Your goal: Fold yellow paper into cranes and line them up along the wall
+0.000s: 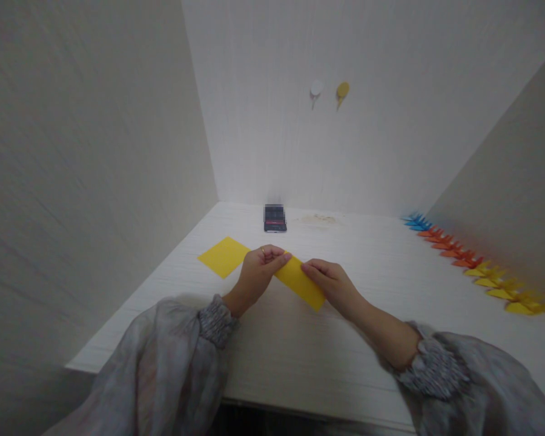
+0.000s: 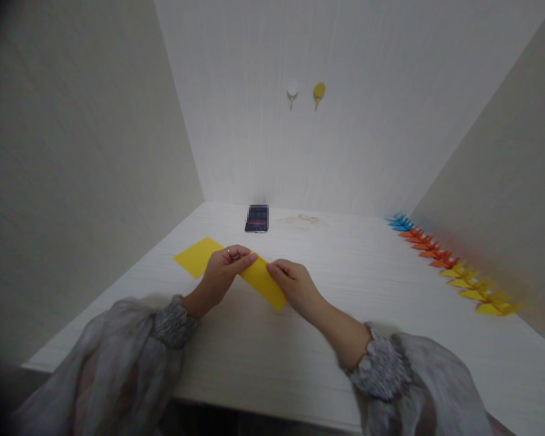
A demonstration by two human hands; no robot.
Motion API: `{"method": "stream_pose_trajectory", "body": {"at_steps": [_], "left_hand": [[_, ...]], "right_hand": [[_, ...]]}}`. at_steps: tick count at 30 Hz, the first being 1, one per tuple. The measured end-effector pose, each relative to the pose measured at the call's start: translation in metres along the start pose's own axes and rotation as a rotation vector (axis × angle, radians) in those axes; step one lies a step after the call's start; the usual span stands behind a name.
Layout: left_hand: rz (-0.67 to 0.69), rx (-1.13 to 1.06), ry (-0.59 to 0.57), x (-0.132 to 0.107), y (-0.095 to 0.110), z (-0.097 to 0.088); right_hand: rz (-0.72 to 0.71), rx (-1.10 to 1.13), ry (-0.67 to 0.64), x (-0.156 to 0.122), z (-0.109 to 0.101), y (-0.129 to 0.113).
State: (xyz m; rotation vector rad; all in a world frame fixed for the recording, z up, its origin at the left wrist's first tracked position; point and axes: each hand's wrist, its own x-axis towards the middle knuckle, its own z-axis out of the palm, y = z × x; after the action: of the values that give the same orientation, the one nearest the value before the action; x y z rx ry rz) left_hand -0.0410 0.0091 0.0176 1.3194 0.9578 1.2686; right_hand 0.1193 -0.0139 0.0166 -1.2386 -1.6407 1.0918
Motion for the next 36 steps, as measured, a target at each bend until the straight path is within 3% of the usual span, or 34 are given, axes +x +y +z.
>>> {"method": "stream_pose_trajectory", "body": {"at_steps": [23,26,29,32,36], "left_hand": [[-0.027,-0.173,0.156,0.009,-0.001,-0.002],[-0.073,-0.195,0.052,0.009,-0.003,-0.003],[-0.152,-0.135,-0.158,0.006,-0.005,-0.002],[-0.181,-0.093,-0.333,0.003,-0.007,0.000],[-0.150,-0.118,-0.325,0.002,-0.007,0.002]], "right_hand": [[0.005,0.310,0.137,0.008,-0.015,0.002],[-0.093,0.363,0.293,0.009,-0.017,0.004],[-0.168,0.389,0.390,0.009,-0.017,0.004],[-0.159,0.381,0.362,0.008,-0.014,0.002],[-0.087,0.273,0.249,0.004,-0.008,0.000]]}}
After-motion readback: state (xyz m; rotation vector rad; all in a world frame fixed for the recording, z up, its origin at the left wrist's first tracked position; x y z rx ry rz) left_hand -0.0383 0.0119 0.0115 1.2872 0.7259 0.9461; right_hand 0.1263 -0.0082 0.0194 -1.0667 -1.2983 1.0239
